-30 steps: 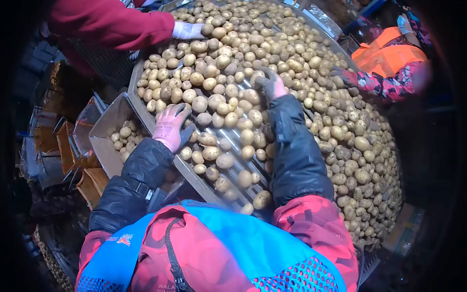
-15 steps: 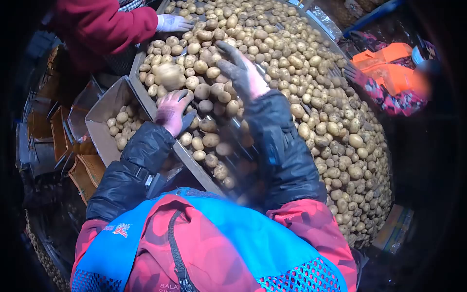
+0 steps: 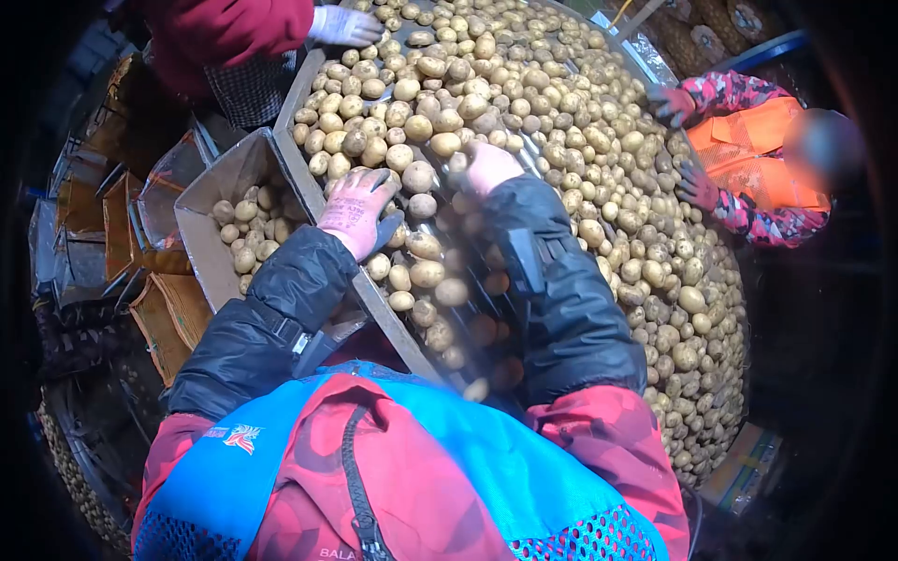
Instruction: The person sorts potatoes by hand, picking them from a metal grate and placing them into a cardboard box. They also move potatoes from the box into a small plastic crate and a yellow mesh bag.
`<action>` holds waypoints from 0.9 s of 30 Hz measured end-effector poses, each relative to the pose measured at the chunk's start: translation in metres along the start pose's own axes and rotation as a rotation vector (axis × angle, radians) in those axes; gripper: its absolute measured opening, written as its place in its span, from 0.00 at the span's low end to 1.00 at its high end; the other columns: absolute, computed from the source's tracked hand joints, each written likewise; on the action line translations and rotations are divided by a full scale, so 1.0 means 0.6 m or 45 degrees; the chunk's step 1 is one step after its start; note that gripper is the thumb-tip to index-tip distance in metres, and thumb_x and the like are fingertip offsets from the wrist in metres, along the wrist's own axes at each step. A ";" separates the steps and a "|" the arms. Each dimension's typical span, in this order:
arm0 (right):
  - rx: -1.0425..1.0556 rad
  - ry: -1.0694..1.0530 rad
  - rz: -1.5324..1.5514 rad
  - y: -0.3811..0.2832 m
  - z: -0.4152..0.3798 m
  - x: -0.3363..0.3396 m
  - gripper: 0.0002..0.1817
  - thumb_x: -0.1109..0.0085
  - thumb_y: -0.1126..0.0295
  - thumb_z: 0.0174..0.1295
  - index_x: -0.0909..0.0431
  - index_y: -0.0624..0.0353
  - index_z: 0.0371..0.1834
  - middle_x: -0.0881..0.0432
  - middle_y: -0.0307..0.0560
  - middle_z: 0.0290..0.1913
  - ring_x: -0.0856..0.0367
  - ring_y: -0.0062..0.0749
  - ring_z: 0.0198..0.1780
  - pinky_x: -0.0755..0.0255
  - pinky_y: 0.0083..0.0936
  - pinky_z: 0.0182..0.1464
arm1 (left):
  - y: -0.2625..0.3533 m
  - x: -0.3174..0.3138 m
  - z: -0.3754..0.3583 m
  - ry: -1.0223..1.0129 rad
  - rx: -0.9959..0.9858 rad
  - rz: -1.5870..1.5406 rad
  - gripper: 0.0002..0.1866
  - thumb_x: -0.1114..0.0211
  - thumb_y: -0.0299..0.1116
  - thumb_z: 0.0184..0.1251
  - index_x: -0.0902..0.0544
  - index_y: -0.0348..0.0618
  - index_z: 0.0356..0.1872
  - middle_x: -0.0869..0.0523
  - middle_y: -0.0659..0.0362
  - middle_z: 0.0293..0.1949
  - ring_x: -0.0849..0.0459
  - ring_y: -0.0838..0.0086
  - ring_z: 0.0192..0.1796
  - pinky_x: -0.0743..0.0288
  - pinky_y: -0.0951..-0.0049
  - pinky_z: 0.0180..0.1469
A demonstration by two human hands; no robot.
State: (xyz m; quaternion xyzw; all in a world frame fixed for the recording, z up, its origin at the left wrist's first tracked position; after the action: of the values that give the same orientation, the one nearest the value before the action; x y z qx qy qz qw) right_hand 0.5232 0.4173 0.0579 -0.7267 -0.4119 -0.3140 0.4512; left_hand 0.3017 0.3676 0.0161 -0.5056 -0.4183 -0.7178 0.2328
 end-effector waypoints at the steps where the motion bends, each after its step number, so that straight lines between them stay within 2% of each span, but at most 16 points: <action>1: 0.047 0.017 -0.038 -0.008 -0.002 -0.001 0.24 0.33 0.59 0.54 0.19 0.57 0.54 0.15 0.58 0.52 0.17 0.51 0.57 0.25 0.39 0.60 | 0.002 0.003 0.002 -0.039 0.010 -0.018 0.25 0.35 0.44 0.64 0.21 0.48 0.62 0.25 0.50 0.65 0.30 0.52 0.68 0.40 0.51 0.73; 4: 0.261 -0.141 -0.343 -0.061 -0.008 -0.027 0.24 0.36 0.55 0.56 0.19 0.54 0.54 0.15 0.56 0.52 0.16 0.48 0.57 0.25 0.41 0.59 | 0.008 0.006 0.002 -0.035 -0.004 -0.019 0.25 0.36 0.43 0.64 0.21 0.49 0.62 0.25 0.50 0.65 0.30 0.51 0.68 0.40 0.50 0.73; 6: 0.277 0.028 -0.782 -0.116 -0.028 -0.048 0.26 0.36 0.52 0.57 0.19 0.52 0.57 0.14 0.54 0.51 0.15 0.49 0.55 0.23 0.41 0.58 | 0.000 0.003 0.001 0.005 -0.022 0.001 0.25 0.36 0.43 0.65 0.21 0.49 0.62 0.25 0.49 0.65 0.30 0.50 0.68 0.41 0.49 0.73; 9: 0.223 -0.075 -0.725 -0.093 0.035 -0.068 0.25 0.36 0.50 0.57 0.16 0.55 0.52 0.14 0.58 0.52 0.15 0.49 0.56 0.22 0.44 0.59 | 0.004 0.007 0.005 -0.096 0.010 -0.048 0.24 0.36 0.43 0.64 0.21 0.47 0.61 0.25 0.48 0.65 0.29 0.50 0.67 0.40 0.49 0.72; 12: 0.315 -0.148 -0.203 -0.067 0.021 -0.033 0.33 0.31 0.45 0.55 0.18 0.57 0.58 0.12 0.57 0.47 0.13 0.45 0.49 0.22 0.40 0.54 | 0.001 0.000 0.001 -0.050 0.014 -0.030 0.23 0.36 0.44 0.64 0.19 0.45 0.57 0.23 0.49 0.60 0.28 0.52 0.65 0.37 0.50 0.69; 13: 0.304 -0.097 -0.160 -0.047 0.035 -0.032 0.39 0.30 0.43 0.52 0.20 0.61 0.61 0.14 0.60 0.52 0.14 0.46 0.53 0.22 0.38 0.56 | 0.000 0.000 0.000 -0.026 0.019 -0.028 0.23 0.35 0.44 0.63 0.19 0.45 0.56 0.23 0.49 0.59 0.28 0.52 0.64 0.37 0.51 0.69; 14: 0.114 -0.170 0.393 -0.036 0.024 -0.031 0.35 0.28 0.50 0.56 0.20 0.64 0.60 0.13 0.53 0.49 0.15 0.32 0.49 0.22 0.28 0.52 | -0.001 -0.003 0.001 -0.002 0.019 -0.030 0.23 0.35 0.44 0.63 0.18 0.44 0.56 0.23 0.49 0.59 0.28 0.52 0.64 0.37 0.51 0.69; 15: 0.108 -0.130 0.644 -0.017 0.045 -0.041 0.29 0.28 0.59 0.60 0.21 0.66 0.60 0.14 0.46 0.48 0.18 0.23 0.47 0.24 0.21 0.49 | -0.002 -0.004 0.001 0.028 0.006 -0.037 0.22 0.35 0.43 0.62 0.18 0.44 0.54 0.22 0.50 0.57 0.27 0.53 0.63 0.36 0.52 0.68; 16: 0.043 -0.131 0.886 -0.051 0.007 -0.025 0.28 0.33 0.55 0.64 0.21 0.64 0.61 0.14 0.45 0.49 0.17 0.26 0.47 0.23 0.23 0.47 | 0.000 0.002 0.000 0.011 0.020 -0.028 0.20 0.36 0.42 0.63 0.17 0.44 0.53 0.22 0.51 0.56 0.27 0.54 0.62 0.36 0.54 0.68; 18: 0.246 -0.218 1.045 -0.106 -0.025 -0.018 0.28 0.41 0.50 0.70 0.23 0.59 0.65 0.16 0.44 0.54 0.17 0.27 0.47 0.20 0.26 0.42 | 0.001 0.002 0.006 -0.134 0.064 0.042 0.19 0.38 0.41 0.64 0.17 0.46 0.54 0.22 0.52 0.58 0.27 0.55 0.64 0.38 0.56 0.69; 20: 0.270 -0.481 1.341 -0.183 -0.076 -0.021 0.34 0.48 0.46 0.73 0.37 0.51 0.76 0.24 0.47 0.65 0.19 0.36 0.54 0.21 0.33 0.48 | -0.001 -0.008 0.004 -0.089 0.068 0.009 0.20 0.39 0.37 0.62 0.16 0.48 0.56 0.22 0.50 0.61 0.27 0.56 0.66 0.39 0.57 0.71; 22: 0.484 -0.507 1.291 -0.218 -0.074 -0.022 0.34 0.48 0.47 0.73 0.40 0.51 0.78 0.28 0.49 0.69 0.19 0.40 0.56 0.23 0.34 0.52 | -0.005 -0.010 0.005 -0.047 0.066 -0.065 0.21 0.39 0.36 0.62 0.17 0.47 0.57 0.21 0.49 0.60 0.27 0.54 0.66 0.38 0.57 0.70; 23: 0.509 -0.379 1.179 -0.229 -0.082 -0.016 0.33 0.50 0.47 0.74 0.40 0.50 0.77 0.30 0.50 0.70 0.20 0.41 0.58 0.23 0.35 0.54 | 0.001 0.007 0.010 -0.225 0.094 -0.005 0.20 0.39 0.35 0.61 0.17 0.47 0.56 0.21 0.50 0.60 0.26 0.55 0.65 0.36 0.57 0.70; 24: 0.790 -0.095 1.013 -0.202 -0.052 -0.023 0.32 0.41 0.57 0.71 0.37 0.54 0.76 0.24 0.55 0.62 0.19 0.38 0.55 0.20 0.33 0.52 | -0.007 -0.015 0.007 -0.051 0.030 0.016 0.19 0.38 0.34 0.59 0.16 0.47 0.54 0.20 0.52 0.58 0.25 0.57 0.63 0.35 0.56 0.68; 26: 0.995 0.232 0.638 -0.150 -0.040 -0.029 0.31 0.38 0.60 0.69 0.35 0.54 0.74 0.22 0.56 0.60 0.20 0.36 0.57 0.22 0.30 0.54 | -0.009 -0.014 0.002 0.023 0.028 -0.056 0.20 0.37 0.33 0.57 0.17 0.47 0.53 0.20 0.54 0.58 0.25 0.57 0.62 0.35 0.56 0.68; 27: 0.660 0.157 0.809 -0.116 -0.025 -0.043 0.30 0.35 0.60 0.67 0.30 0.55 0.70 0.21 0.58 0.60 0.20 0.41 0.60 0.22 0.33 0.56 | -0.003 -0.003 0.004 -0.010 0.049 0.029 0.19 0.36 0.34 0.59 0.17 0.47 0.53 0.20 0.54 0.57 0.25 0.56 0.62 0.34 0.57 0.67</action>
State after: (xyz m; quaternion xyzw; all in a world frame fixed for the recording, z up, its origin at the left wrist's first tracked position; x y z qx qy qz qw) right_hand 0.4484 0.4128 0.0702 -0.6599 -0.2048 -0.0878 0.7176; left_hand 0.3023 0.3705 0.0141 -0.5084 -0.4271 -0.7051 0.2489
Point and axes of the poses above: each hand's wrist, its own z-axis towards the middle knuckle, its own x-axis out of the back of the hand, y = z × x, the point moved 3 cm from there along z, towards the middle knuckle
